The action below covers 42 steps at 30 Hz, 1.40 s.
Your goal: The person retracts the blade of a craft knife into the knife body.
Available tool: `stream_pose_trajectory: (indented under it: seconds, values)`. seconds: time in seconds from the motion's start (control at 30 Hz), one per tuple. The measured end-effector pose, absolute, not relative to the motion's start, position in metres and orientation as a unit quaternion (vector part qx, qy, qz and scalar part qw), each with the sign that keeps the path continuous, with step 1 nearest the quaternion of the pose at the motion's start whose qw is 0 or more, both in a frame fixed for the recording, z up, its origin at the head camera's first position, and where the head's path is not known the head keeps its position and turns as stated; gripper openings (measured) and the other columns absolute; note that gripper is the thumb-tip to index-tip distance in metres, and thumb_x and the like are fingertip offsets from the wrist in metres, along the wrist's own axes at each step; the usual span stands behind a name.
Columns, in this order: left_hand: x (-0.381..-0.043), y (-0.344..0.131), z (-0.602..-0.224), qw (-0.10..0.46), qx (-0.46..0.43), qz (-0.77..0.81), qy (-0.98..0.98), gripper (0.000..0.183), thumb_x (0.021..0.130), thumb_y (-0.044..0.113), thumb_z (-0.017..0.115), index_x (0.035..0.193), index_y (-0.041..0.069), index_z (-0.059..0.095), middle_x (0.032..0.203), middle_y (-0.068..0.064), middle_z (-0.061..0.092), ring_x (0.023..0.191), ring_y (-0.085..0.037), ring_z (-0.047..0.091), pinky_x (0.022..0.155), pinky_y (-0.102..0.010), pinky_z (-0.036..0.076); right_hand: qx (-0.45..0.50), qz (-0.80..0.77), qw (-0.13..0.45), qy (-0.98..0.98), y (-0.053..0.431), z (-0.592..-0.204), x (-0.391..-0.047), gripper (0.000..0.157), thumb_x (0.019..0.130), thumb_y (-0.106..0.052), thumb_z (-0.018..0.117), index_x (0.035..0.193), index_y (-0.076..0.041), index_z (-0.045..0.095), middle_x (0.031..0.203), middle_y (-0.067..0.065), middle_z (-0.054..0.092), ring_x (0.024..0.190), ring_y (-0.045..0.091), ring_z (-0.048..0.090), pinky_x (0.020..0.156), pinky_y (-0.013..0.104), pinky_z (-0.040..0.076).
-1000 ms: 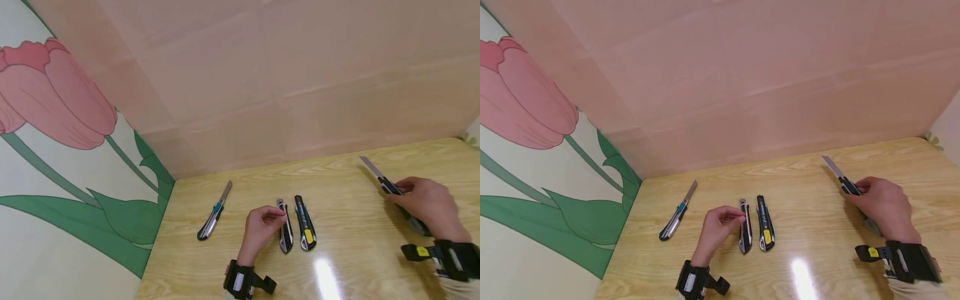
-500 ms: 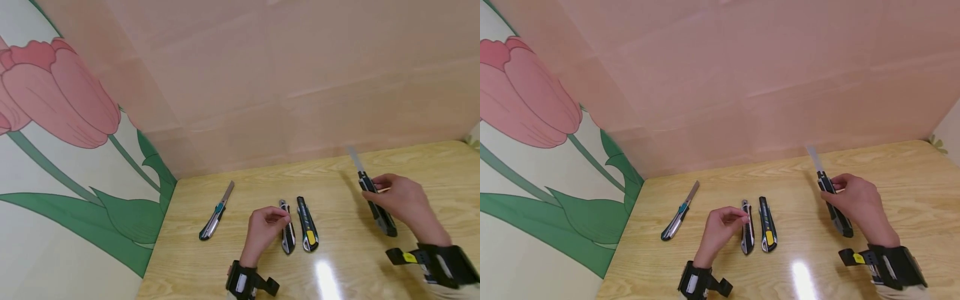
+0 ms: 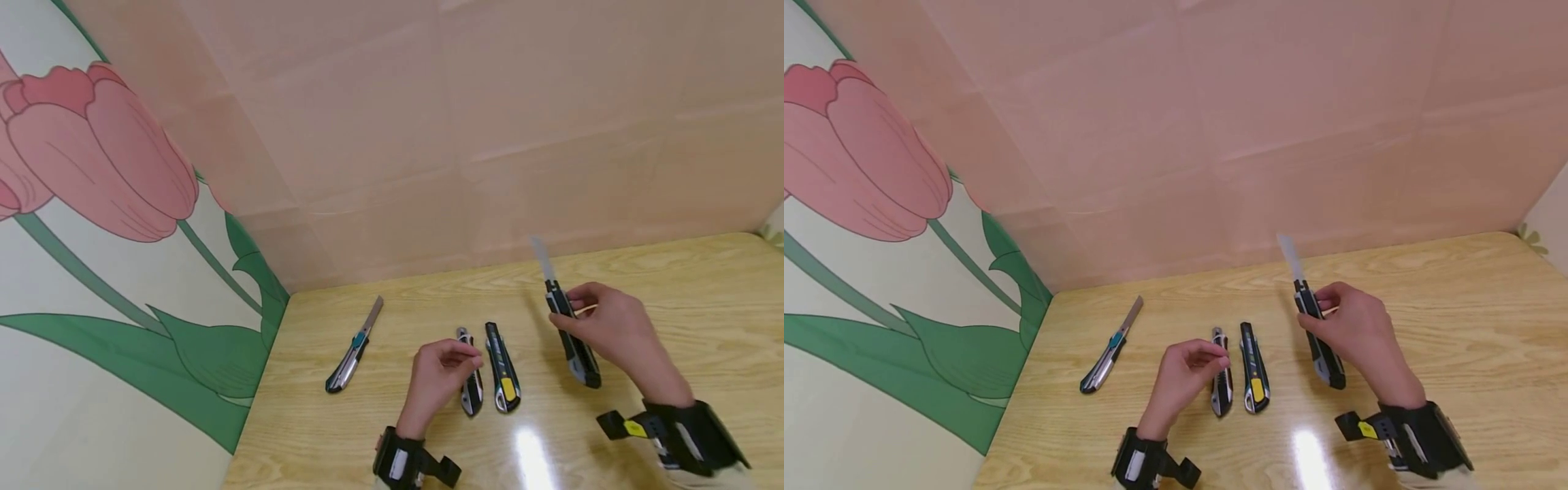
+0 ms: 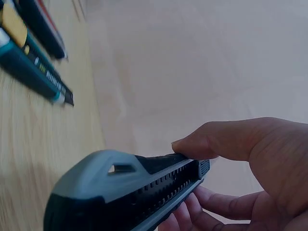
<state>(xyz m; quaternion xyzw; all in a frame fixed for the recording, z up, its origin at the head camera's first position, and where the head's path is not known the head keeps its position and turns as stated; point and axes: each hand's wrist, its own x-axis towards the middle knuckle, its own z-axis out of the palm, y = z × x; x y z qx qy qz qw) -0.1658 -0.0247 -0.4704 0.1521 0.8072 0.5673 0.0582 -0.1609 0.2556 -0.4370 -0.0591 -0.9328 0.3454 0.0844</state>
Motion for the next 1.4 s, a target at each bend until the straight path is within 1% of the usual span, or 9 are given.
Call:
stream_pose_trajectory:
  seconds: [0.37,0.57,0.77,0.83,0.97,1.07,1.2,1.33,1.4]
  values:
    - [-0.164,-0.020,-0.469,0.082,0.137,0.569,0.807,0.006,0.084,0.017,0.077,0.089,0.020,0.076,0.084,0.009,0.073,0.073,-0.006,0.067,0.067,-0.022,0.057,-0.024,0.356,0.115,-0.927,0.213,-0.420,-0.156,0.061,0.075,-0.049,0.078,0.107,0.000,0.063,0.096,0.021,0.067,0.081,0.033,0.065,0.052,0.035,0.052]
    - [-0.163,-0.020,-0.468,0.090,0.153,0.589,0.789,0.009,0.084,0.016,0.077,0.093,0.014,0.077,0.085,0.005,0.074,0.073,-0.007,0.069,0.066,-0.022,0.058,-0.017,0.377,0.130,-0.917,0.190,-0.413,-0.156,0.050,0.075,-0.037,0.081,0.106,-0.002,0.063,0.093,0.018,0.069,0.081,0.031,0.065,0.057,0.038,0.053]
    - [-0.159,-0.016,-0.466,0.114,0.181,0.630,0.746,0.012,0.085,0.012,0.076,0.097,0.008,0.076,0.086,-0.004,0.075,0.074,-0.031,0.071,0.065,-0.040,0.061,-0.011,0.394,0.146,-0.907,0.176,-0.410,-0.156,0.046,0.075,-0.033,0.082,0.104,-0.004,0.062,0.091,0.014,0.069,0.080,0.030,0.065,0.058,0.035,0.051]
    - [-0.158,-0.015,-0.464,0.120,0.187,0.634,0.741,0.013,0.085,0.012,0.075,0.098,0.007,0.076,0.087,-0.005,0.075,0.072,-0.028,0.071,0.064,-0.041,0.061,-0.010,0.401,0.148,-0.904,0.172,-0.409,-0.156,0.045,0.074,-0.032,0.082,0.103,-0.004,0.062,0.090,0.013,0.069,0.081,0.030,0.066,0.057,0.034,0.051]
    - [-0.157,-0.014,-0.462,0.128,0.190,0.631,0.741,0.015,0.085,0.013,0.076,0.098,0.007,0.075,0.088,-0.004,0.076,0.070,-0.012,0.071,0.066,-0.040,0.061,-0.012,0.416,0.149,-0.897,0.165,-0.406,-0.155,0.045,0.074,-0.032,0.082,0.103,-0.005,0.061,0.091,0.012,0.068,0.080,0.029,0.065,0.055,0.032,0.051]
    - [-0.157,-0.014,-0.461,0.142,0.190,0.644,0.728,0.017,0.084,0.014,0.076,0.099,0.006,0.075,0.090,-0.006,0.076,0.073,-0.017,0.072,0.070,-0.050,0.059,-0.014,0.420,0.152,-0.894,0.162,-0.405,-0.154,0.045,0.075,-0.032,0.082,0.103,-0.005,0.061,0.091,0.011,0.067,0.080,0.027,0.064,0.054,0.031,0.051]
    - [-0.156,-0.014,-0.460,0.163,0.184,0.662,0.708,0.019,0.084,0.015,0.077,0.101,0.007,0.074,0.093,-0.006,0.076,0.077,-0.021,0.073,0.074,-0.054,0.057,-0.017,0.423,0.161,-0.892,0.160,-0.405,-0.154,0.046,0.075,-0.033,0.082,0.103,-0.005,0.059,0.090,0.011,0.066,0.079,0.028,0.064,0.052,0.031,0.050]
    - [-0.156,-0.014,-0.459,0.170,0.179,0.673,0.697,0.020,0.083,0.011,0.077,0.102,0.006,0.074,0.093,-0.008,0.075,0.078,-0.023,0.073,0.074,-0.053,0.058,-0.017,0.429,0.167,-0.887,0.160,-0.405,-0.153,0.047,0.075,-0.033,0.082,0.103,-0.005,0.059,0.089,0.011,0.065,0.079,0.029,0.064,0.052,0.031,0.050]
    - [-0.155,-0.013,-0.459,0.165,0.178,0.679,0.693,0.019,0.084,0.008,0.076,0.102,0.005,0.073,0.092,-0.011,0.075,0.078,-0.028,0.073,0.071,-0.046,0.060,-0.017,0.434,0.166,-0.885,0.159,-0.404,-0.153,0.047,0.075,-0.034,0.082,0.104,-0.005,0.058,0.090,0.011,0.064,0.079,0.029,0.064,0.053,0.032,0.050]
